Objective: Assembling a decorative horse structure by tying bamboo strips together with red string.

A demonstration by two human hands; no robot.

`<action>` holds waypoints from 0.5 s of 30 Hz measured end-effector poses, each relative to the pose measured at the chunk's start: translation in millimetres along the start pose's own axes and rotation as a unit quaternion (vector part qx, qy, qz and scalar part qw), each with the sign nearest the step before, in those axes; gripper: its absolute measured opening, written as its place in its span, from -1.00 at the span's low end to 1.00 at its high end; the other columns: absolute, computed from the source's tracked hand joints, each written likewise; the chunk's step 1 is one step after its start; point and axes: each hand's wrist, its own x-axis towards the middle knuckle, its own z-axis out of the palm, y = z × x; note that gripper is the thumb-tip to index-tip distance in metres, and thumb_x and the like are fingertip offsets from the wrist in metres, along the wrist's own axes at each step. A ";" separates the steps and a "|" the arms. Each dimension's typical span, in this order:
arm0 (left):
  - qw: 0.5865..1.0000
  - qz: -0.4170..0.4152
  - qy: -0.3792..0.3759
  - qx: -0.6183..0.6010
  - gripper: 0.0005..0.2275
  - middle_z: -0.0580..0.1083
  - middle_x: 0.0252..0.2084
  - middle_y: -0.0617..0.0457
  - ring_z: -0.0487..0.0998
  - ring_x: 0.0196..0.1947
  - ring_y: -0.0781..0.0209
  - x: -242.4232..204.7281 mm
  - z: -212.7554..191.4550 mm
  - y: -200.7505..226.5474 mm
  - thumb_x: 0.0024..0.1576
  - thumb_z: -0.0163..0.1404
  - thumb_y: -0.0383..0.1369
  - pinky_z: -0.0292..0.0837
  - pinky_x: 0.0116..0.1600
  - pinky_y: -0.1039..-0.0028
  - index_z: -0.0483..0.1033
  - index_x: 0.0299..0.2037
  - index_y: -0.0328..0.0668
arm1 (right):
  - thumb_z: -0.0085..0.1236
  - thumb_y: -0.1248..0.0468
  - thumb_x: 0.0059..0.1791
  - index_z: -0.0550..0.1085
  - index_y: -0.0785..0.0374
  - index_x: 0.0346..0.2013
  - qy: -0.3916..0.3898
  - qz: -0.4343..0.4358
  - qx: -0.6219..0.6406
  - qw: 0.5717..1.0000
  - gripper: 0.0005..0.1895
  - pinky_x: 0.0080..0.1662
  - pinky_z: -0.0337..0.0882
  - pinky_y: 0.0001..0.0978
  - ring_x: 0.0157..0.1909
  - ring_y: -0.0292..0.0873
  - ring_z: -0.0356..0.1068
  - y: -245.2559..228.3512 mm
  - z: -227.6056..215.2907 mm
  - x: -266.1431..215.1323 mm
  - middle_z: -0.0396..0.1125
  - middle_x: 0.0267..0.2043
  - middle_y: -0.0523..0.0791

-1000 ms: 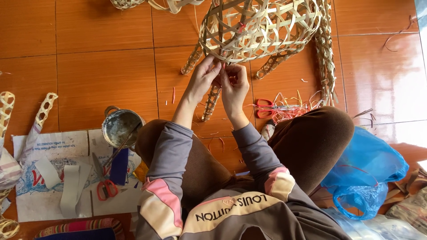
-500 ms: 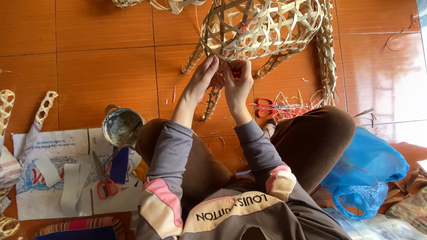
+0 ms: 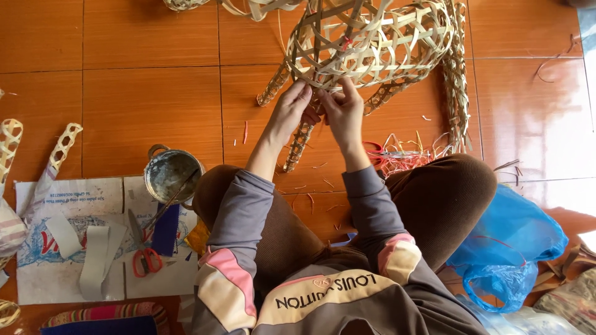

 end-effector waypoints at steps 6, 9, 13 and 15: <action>0.999 0.005 0.018 -0.046 -0.72 0.50 -0.38 -0.05 0.62 -0.50 0.22 -2.7 6.3 13.4 0.34 -0.30 -0.25 0.66 -0.40 0.47 0.45 -0.07 -0.24 | 0.17 0.42 0.03 0.27 0.21 -0.36 -0.116 0.092 0.095 0.984 -0.78 -0.73 0.10 -0.51 -0.84 -0.22 0.17 8.9 -28.5 16.6 0.26 -0.74 0.05; 0.996 0.013 0.046 -0.077 -0.75 0.52 -0.23 -0.14 0.63 -0.43 0.18 0.0 15.4 3.9 0.34 -0.30 -0.29 0.68 -0.32 0.41 0.40 -0.01 -0.26 | 0.18 0.37 0.06 0.25 0.23 -0.39 -0.148 0.107 0.081 0.980 -0.74 -0.75 0.10 -0.50 -0.84 -0.24 0.19 1.4 -30.2 21.2 0.25 -0.74 0.05; 0.994 0.007 0.072 -0.079 -0.74 0.53 -0.18 -0.19 0.66 -0.42 0.09 -8.6 21.1 23.2 0.35 -0.30 -0.31 0.71 -0.32 0.35 0.34 0.10 -0.26 | 0.17 0.36 0.07 0.20 0.22 -0.41 -0.169 0.126 0.098 0.973 -0.69 -0.74 0.08 -0.51 -0.85 -0.25 0.17 -12.0 -30.6 24.9 0.25 -0.74 0.05; 0.993 0.005 0.084 -0.086 -0.74 0.53 -0.23 -0.12 0.65 -0.46 0.15 -8.9 23.9 24.5 0.34 -0.31 -0.32 0.72 -0.36 0.44 0.32 0.14 -0.24 | 0.12 0.36 0.08 0.33 0.34 -0.46 -0.209 0.151 0.117 0.959 -0.75 -0.73 0.10 -0.64 -0.86 -0.33 0.14 -27.4 -28.3 24.5 0.24 -0.78 -0.01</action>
